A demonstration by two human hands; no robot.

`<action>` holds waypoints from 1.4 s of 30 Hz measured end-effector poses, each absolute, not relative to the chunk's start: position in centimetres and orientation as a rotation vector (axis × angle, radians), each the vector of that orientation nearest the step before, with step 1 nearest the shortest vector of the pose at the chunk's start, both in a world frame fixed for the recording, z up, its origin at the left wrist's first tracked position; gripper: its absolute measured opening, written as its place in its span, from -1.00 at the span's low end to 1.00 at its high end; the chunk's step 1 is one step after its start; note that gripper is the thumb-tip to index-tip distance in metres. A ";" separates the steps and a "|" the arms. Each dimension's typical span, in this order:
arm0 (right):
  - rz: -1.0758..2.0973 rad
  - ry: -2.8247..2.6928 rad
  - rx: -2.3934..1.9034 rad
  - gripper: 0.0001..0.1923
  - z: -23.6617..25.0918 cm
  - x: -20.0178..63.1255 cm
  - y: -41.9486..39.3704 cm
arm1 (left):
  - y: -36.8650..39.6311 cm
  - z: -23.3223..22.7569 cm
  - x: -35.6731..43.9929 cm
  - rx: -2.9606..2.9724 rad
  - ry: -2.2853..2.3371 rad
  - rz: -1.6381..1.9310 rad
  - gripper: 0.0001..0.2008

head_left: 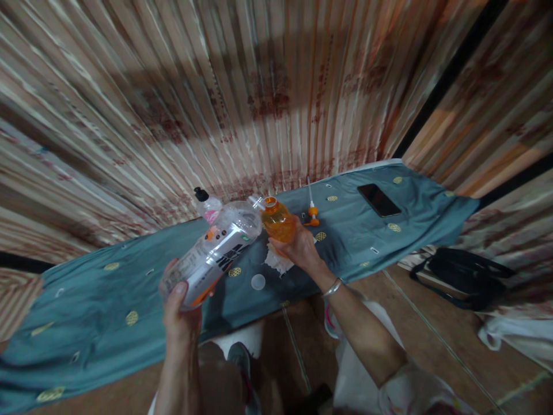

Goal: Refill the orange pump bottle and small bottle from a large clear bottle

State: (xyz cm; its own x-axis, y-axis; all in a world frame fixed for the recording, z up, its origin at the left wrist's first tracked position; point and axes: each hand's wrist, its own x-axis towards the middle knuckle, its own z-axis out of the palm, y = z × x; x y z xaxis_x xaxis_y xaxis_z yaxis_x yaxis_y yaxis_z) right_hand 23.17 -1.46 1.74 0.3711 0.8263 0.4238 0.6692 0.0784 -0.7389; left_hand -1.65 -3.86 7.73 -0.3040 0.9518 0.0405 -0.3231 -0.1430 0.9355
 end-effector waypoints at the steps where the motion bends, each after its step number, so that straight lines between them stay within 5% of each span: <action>1: 0.198 -1.349 -1.642 -0.27 1.7 23.2 -1.5 | -3.9 7.8 -1.6 0.853 1.109 1.635 -0.41; 17: 0.168 -1.328 -1.616 -0.31 1.0 23.4 -1.4 | -4.5 8.3 -2.1 0.852 1.167 1.579 -0.30; 28: 0.208 -1.309 -1.639 -0.33 1.0 23.4 -1.5 | -4.4 7.8 -2.9 0.861 1.129 1.585 0.05; 42: 0.234 -1.309 -1.664 -0.29 0.8 23.7 -1.6 | -4.3 8.2 -2.6 0.881 1.111 1.656 -0.18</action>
State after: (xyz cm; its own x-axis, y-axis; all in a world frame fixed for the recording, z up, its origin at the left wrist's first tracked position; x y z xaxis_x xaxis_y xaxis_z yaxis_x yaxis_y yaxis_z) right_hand 23.67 -1.64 0.83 0.4034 0.8279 0.3897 0.6421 0.0473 -0.7652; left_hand -2.56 -4.34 8.21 -0.3153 0.9468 0.0650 -0.2992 -0.1642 0.9400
